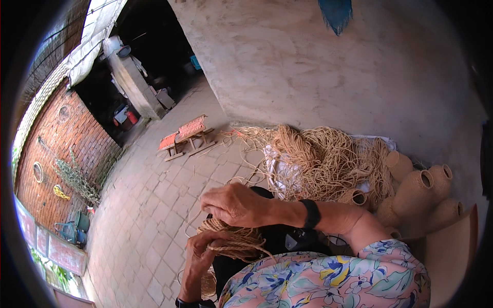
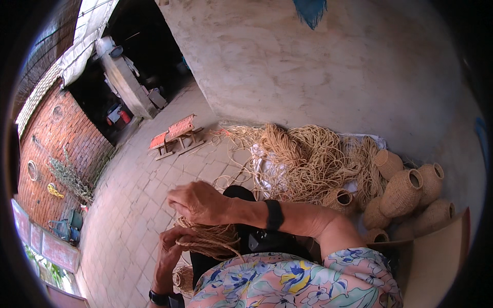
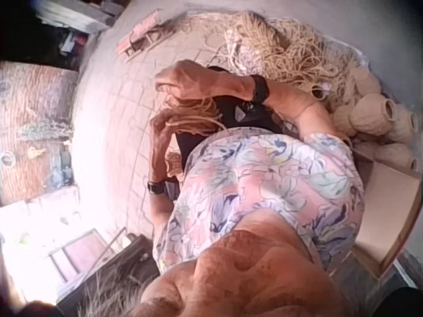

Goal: The recorder uses scissors to cut and trim rope while weaving or repairing a small basket.

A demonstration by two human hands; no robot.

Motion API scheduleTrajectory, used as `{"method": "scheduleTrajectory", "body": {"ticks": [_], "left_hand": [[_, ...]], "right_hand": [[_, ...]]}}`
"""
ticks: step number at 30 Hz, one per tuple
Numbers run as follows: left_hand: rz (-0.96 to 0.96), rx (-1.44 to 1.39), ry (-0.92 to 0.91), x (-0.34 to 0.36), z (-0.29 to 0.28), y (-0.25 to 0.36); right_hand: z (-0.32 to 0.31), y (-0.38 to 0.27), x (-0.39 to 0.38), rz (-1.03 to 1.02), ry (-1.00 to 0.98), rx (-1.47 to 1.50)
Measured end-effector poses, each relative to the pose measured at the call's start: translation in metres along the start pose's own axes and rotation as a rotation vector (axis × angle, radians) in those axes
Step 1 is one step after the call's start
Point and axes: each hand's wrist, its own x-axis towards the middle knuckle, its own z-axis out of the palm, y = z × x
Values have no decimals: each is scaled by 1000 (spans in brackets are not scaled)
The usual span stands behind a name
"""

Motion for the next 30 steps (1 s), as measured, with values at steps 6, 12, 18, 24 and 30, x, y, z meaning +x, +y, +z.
{"method": "scheduleTrajectory", "body": {"ticks": [6,12,18,24,30], "left_hand": [[579,743,221,5,0,5],[798,912,309,11,1,-2],[780,925,328,7,-2,-5],[658,890,395,10,-2,2],[548,1008,289,4,-9,-1]], "right_hand": [[51,60,-20,121,-368,495],[47,67,-18,462,-641,928],[64,63,-8,-56,-329,423],[30,53,1,-92,-240,156],[12,44,7,183,-422,397]]}}
